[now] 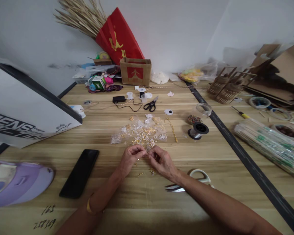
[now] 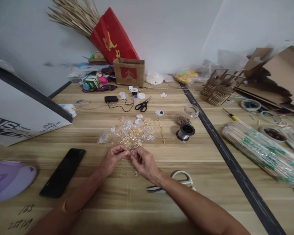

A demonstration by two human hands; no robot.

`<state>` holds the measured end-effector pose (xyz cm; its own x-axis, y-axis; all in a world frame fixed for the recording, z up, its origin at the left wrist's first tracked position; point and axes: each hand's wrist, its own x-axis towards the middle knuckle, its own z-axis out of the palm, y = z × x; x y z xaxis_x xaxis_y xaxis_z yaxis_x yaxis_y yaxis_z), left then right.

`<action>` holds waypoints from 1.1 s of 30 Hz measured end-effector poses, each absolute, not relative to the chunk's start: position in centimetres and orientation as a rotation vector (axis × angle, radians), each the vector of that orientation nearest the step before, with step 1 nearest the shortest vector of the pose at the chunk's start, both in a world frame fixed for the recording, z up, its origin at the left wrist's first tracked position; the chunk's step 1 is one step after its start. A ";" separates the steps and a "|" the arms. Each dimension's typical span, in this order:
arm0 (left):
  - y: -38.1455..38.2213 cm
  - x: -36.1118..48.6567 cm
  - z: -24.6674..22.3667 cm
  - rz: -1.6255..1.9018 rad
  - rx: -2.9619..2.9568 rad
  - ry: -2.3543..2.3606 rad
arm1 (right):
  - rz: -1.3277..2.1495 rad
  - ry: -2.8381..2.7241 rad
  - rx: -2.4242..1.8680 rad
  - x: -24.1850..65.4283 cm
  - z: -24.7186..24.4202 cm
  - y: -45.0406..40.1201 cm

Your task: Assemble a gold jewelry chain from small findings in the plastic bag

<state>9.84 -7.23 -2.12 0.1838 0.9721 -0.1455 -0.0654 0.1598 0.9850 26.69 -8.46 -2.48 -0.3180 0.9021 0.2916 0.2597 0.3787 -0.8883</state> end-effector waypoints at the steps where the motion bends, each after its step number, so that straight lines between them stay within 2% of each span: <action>1: -7.2 9.9 -2.1 1.005 1.120 1.095 | 0.959 -1.796 -1.019 26.7 -2.5 -8.4; 33: -7.3 9.6 -1.7 0.982 1.245 1.040 | 1.131 -1.738 -1.011 26.9 -1.9 -8.4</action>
<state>9.62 -7.25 -1.70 0.2492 0.9659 -0.0708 -0.0150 0.0770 0.9969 26.92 -8.41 -1.89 -0.3505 0.9151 0.1993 0.1884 0.2774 -0.9421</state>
